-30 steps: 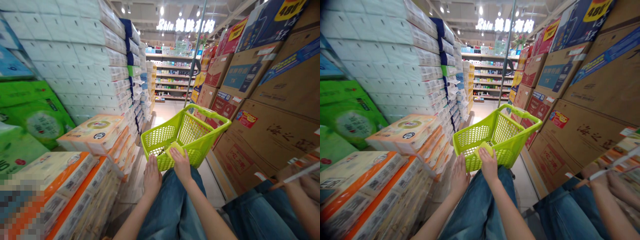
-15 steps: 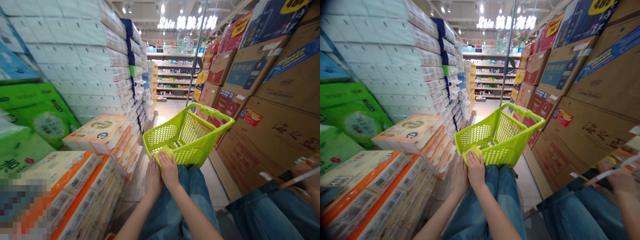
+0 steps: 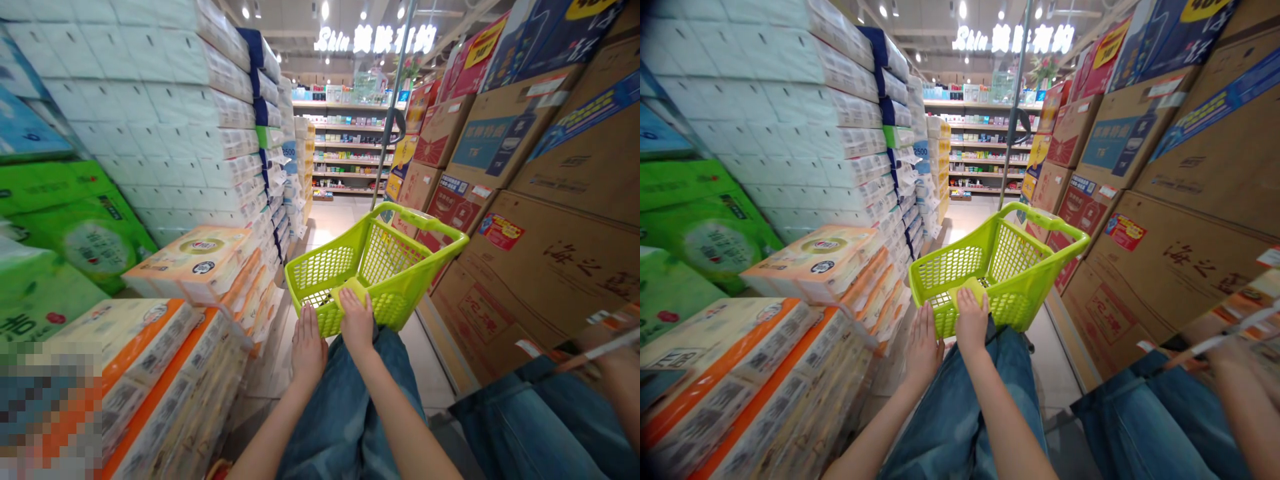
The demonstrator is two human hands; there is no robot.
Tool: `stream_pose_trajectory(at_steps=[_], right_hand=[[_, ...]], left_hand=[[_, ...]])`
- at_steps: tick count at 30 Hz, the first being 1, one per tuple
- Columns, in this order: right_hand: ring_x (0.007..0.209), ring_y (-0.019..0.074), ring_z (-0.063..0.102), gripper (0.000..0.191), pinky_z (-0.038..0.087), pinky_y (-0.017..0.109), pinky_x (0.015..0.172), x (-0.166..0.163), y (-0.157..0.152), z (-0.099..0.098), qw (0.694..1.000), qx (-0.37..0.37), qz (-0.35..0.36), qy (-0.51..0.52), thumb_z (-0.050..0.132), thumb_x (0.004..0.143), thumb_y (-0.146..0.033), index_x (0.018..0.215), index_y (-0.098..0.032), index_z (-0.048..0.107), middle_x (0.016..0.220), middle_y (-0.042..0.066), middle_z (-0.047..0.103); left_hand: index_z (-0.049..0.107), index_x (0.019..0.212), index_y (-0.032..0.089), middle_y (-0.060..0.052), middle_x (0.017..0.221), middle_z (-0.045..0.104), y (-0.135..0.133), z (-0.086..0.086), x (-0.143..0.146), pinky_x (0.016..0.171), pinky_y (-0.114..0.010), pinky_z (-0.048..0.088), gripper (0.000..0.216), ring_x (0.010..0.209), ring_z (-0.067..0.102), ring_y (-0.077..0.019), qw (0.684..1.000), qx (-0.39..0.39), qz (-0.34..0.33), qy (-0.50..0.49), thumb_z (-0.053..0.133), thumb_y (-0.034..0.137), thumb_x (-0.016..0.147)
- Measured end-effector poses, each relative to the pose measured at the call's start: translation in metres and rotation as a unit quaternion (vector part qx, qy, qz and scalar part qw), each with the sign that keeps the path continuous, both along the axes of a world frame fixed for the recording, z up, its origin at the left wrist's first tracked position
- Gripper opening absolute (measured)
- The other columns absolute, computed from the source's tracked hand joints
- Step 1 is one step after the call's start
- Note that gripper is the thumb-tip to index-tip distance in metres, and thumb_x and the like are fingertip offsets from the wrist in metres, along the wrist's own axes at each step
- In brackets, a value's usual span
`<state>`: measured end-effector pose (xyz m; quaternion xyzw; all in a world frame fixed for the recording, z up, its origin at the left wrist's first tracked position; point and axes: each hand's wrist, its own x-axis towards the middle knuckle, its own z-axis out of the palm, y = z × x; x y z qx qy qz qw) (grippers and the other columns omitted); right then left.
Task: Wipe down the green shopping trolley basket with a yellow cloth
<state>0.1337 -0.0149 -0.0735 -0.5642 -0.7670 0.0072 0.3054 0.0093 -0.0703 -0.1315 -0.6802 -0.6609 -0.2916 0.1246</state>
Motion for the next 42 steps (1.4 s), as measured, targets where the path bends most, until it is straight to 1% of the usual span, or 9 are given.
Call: stream_pose_trajectory(at_steps=[4, 8, 15, 19, 25, 29, 35, 39, 42], right_hand=[[0.136, 0.0168, 0.045, 0.052, 0.009, 0.043, 0.121, -0.042, -0.023, -0.009, 0.995, 0.01, 0.097, 0.008, 0.042, 0.088, -0.006, 0.136, -0.019, 0.054, 0.143, 0.008, 0.054], [0.136, 0.0145, 0.046, 0.062, 0.0, 0.047, 0.122, -0.006, -0.011, -0.008, 0.99, 0.022, 0.137, -0.003, 0.04, 0.082, 0.0, 0.137, -0.025, 0.053, 0.141, 0.003, 0.057], [0.135, 0.018, 0.047, 0.068, 0.005, 0.054, 0.12, 0.079, 0.03, 0.012, 1.0, 0.014, -0.024, 0.002, 0.04, 0.072, 0.002, 0.133, -0.025, 0.057, 0.141, 0.002, 0.056], [0.135, 0.0191, 0.046, 0.065, 0.008, 0.05, 0.12, 0.036, 0.015, 0.007, 0.999, 0.001, -0.03, 0.013, 0.041, 0.073, 0.002, 0.131, -0.021, 0.058, 0.14, 0.005, 0.058], [0.136, 0.0165, 0.046, 0.056, 0.005, 0.045, 0.122, -0.035, -0.024, -0.009, 0.993, 0.013, 0.116, 0.009, 0.042, 0.083, -0.002, 0.135, -0.02, 0.054, 0.141, 0.006, 0.056], [0.134, 0.0151, 0.047, 0.064, 0.001, 0.049, 0.122, 0.006, -0.009, -0.001, 0.991, 0.014, 0.135, -0.012, 0.04, 0.079, 0.002, 0.135, -0.024, 0.055, 0.139, 0.003, 0.059], [0.135, 0.0173, 0.047, 0.067, 0.003, 0.054, 0.12, 0.086, 0.033, 0.015, 1.0, 0.005, -0.017, 0.012, 0.04, 0.072, 0.002, 0.132, -0.025, 0.057, 0.14, 0.002, 0.057], [0.137, 0.0189, 0.045, 0.064, 0.007, 0.05, 0.12, 0.052, 0.024, 0.012, 0.998, -0.013, -0.052, 0.022, 0.042, 0.074, 0.002, 0.132, -0.02, 0.058, 0.142, 0.007, 0.056], [0.137, 0.0171, 0.044, 0.061, 0.007, 0.046, 0.121, -0.002, -0.003, 0.003, 0.999, -0.02, 0.017, 0.019, 0.041, 0.078, 0.0, 0.134, -0.018, 0.056, 0.142, 0.006, 0.056]], left_hand=[[0.003, 0.154, 0.005, -0.022, 0.156, 0.031, 0.002, -0.009, -0.004, 0.117, -0.045, 0.032, 0.081, 0.148, 0.024, -0.0279, 0.999, 0.013, 0.009, 0.037, 0.043, 0.007, 0.084], [0.002, 0.154, 0.004, -0.021, 0.159, 0.025, 0.0, -0.005, -0.005, 0.118, -0.046, 0.03, 0.086, 0.149, 0.02, -0.0286, 1.0, 0.0, -0.006, 0.02, 0.048, 0.009, 0.082], [0.002, 0.155, 0.009, -0.018, 0.16, 0.023, -0.002, 0.007, 0.001, 0.118, -0.045, 0.031, 0.088, 0.148, 0.023, -0.0281, 1.0, 0.003, -0.006, -0.013, 0.049, 0.01, 0.08], [0.001, 0.155, 0.007, -0.019, 0.16, 0.024, -0.001, 0.003, 0.002, 0.118, -0.045, 0.03, 0.089, 0.148, 0.021, -0.0283, 1.0, -0.003, 0.0, -0.009, 0.049, 0.009, 0.08], [-0.006, 0.154, 0.009, -0.021, 0.158, 0.028, 0.003, -0.01, -0.003, 0.116, -0.046, 0.034, 0.087, 0.147, 0.026, -0.0285, 1.0, 0.02, 0.01, 0.018, 0.044, 0.007, 0.083], [0.0, 0.155, 0.006, -0.02, 0.159, 0.024, 0.001, -0.005, -0.002, 0.118, -0.046, 0.03, 0.088, 0.148, 0.021, -0.0295, 1.0, 0.002, -0.01, 0.002, 0.048, 0.009, 0.081], [0.003, 0.155, 0.008, -0.019, 0.16, 0.023, -0.002, 0.007, 0.001, 0.119, -0.045, 0.028, 0.089, 0.148, 0.021, -0.028, 1.0, -0.001, -0.011, -0.015, 0.05, 0.008, 0.079], [0.001, 0.155, 0.008, -0.019, 0.16, 0.023, -0.001, 0.005, 0.003, 0.119, -0.046, 0.029, 0.089, 0.149, 0.02, -0.0284, 1.0, 0.003, -0.006, -0.018, 0.05, 0.009, 0.08], [-0.001, 0.155, 0.007, -0.02, 0.16, 0.023, 0.001, -0.003, 0.0, 0.118, -0.047, 0.03, 0.088, 0.149, 0.019, -0.0289, 1.0, 0.004, -0.007, -0.005, 0.049, 0.01, 0.082]])
